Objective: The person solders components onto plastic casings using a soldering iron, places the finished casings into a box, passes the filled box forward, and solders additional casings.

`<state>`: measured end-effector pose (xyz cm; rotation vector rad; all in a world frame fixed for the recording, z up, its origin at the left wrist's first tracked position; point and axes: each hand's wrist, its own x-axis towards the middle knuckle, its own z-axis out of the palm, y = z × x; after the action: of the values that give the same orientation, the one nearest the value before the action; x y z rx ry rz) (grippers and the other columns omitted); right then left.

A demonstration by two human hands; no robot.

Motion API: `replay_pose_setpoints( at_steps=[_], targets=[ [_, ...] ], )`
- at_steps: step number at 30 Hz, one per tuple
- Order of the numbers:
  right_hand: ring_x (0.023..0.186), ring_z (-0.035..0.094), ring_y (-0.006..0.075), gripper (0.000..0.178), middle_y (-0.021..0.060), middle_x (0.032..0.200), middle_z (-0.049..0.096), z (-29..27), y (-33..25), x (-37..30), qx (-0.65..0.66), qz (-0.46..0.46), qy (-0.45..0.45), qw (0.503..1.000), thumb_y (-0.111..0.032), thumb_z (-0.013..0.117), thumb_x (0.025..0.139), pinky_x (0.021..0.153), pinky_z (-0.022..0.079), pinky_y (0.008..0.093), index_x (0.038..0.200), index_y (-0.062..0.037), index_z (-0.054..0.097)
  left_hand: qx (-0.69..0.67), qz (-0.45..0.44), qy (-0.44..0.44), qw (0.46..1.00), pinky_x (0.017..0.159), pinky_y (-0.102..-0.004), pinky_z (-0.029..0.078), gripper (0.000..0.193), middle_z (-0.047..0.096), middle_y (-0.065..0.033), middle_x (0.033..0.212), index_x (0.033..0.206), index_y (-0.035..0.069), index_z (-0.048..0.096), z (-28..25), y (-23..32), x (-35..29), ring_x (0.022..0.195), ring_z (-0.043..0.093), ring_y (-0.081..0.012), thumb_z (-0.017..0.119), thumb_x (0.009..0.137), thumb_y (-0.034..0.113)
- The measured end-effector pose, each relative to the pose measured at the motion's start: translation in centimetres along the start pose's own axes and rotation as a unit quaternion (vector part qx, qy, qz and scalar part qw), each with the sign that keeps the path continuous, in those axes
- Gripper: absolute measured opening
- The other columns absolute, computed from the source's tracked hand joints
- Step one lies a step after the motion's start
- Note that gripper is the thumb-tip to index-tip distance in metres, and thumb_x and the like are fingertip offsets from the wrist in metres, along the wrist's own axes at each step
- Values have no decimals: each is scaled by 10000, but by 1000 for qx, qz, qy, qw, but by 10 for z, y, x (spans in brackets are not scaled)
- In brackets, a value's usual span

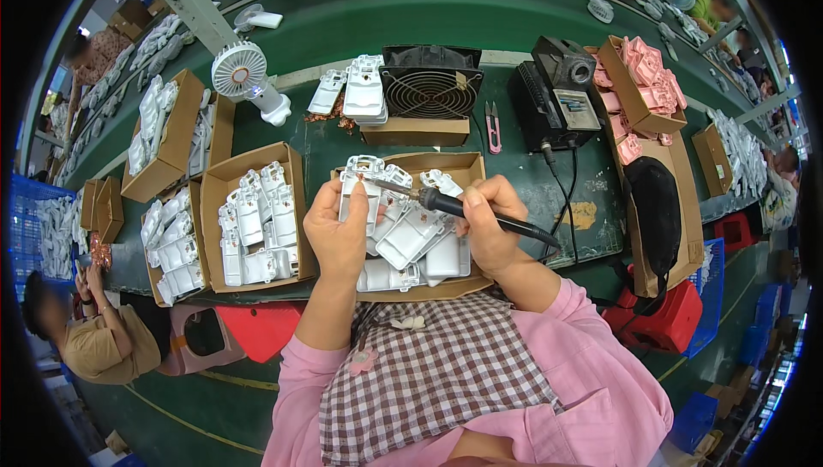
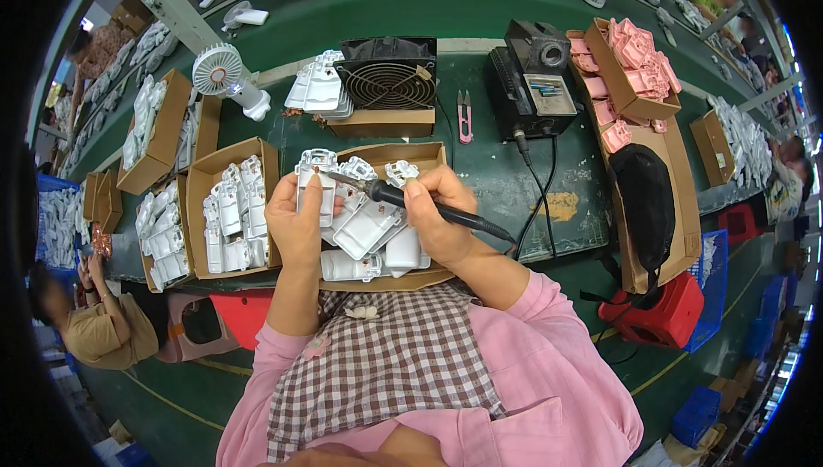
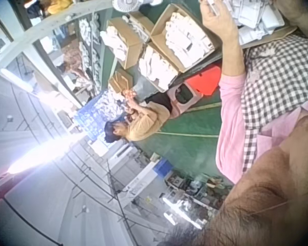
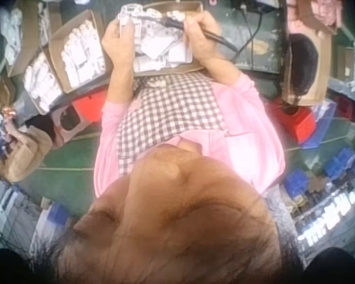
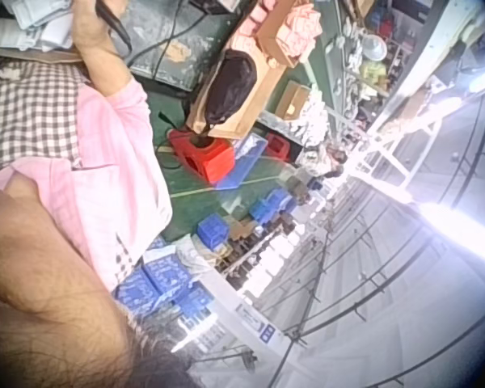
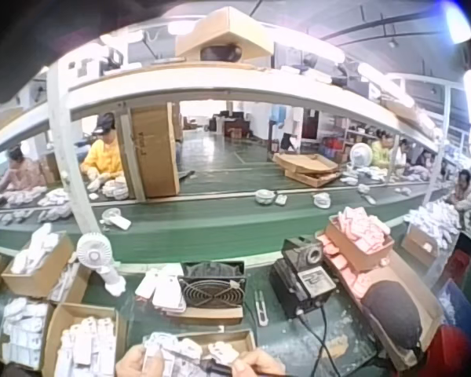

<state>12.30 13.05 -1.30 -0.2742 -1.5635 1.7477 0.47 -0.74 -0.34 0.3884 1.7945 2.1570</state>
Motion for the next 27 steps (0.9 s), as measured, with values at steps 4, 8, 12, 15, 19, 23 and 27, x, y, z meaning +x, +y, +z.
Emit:
replay_pose_setpoints(
  at_steps=[4, 8, 12, 15, 19, 23, 27],
  targets=[
    [469, 444, 72, 164, 61, 636, 511, 3, -5, 2, 47, 2, 9, 999, -87, 490, 908, 430, 381, 214, 762, -44, 430, 23, 12, -1, 1000, 525, -209, 516, 109, 657, -81, 791, 953, -24, 589, -2, -3, 0, 590, 620, -103, 549, 896, 60],
    [458, 438, 71, 171, 65, 637, 512, 3, -5, 2, 37, -2, 8, 999, -98, 490, 911, 418, 371, 206, 762, -40, 430, 32, 10, -5, 999, 528, -210, 512, 106, 657, -82, 794, 948, -25, 590, -3, -6, 0, 591, 617, -100, 552, 894, 58],
    [505, 485, 46, 141, 26, 644, 555, 0, -1, 1, 45, 1, 2, 999, -87, 533, 900, 456, 408, 201, 782, -29, 481, 59, 28, 1, 998, 531, -210, 501, 104, 657, -75, 792, 948, -28, 593, -5, -12, 1, 593, 608, -90, 554, 890, 49],
    [502, 487, 44, 143, 24, 631, 558, -1, 1, 1, 45, 5, 10, 999, -89, 536, 900, 452, 405, 200, 781, -29, 486, 56, 32, -2, 998, 533, -208, 496, 104, 656, -68, 787, 949, -30, 594, -1, -9, 1, 596, 601, -83, 556, 888, 44],
    [502, 486, 43, 143, 21, 625, 555, 0, 0, 0, 45, 4, 5, 999, -91, 537, 900, 450, 402, 199, 782, -29, 486, 57, 35, -5, 998, 534, -206, 494, 104, 657, -61, 781, 949, -31, 596, -2, -7, -1, 599, 597, -75, 556, 887, 42],
    [490, 467, 62, 151, 42, 634, 532, -1, -1, 2, 28, 8, -3, 1000, -92, 519, 904, 443, 397, 210, 780, -31, 458, 67, 47, -3, 997, 531, -204, 493, 97, 657, -59, 777, 942, -26, 596, 0, -8, 0, 597, 598, -74, 557, 887, 44],
    [507, 476, 39, 141, 26, 639, 545, 1, -2, 3, 56, 14, 5, 998, -91, 536, 901, 458, 398, 196, 785, -37, 477, 62, 12, 1, 998, 592, -197, 466, 103, 658, -50, 822, 937, -55, 601, 0, -8, 0, 688, 568, -48, 580, 858, 7]
  ],
)
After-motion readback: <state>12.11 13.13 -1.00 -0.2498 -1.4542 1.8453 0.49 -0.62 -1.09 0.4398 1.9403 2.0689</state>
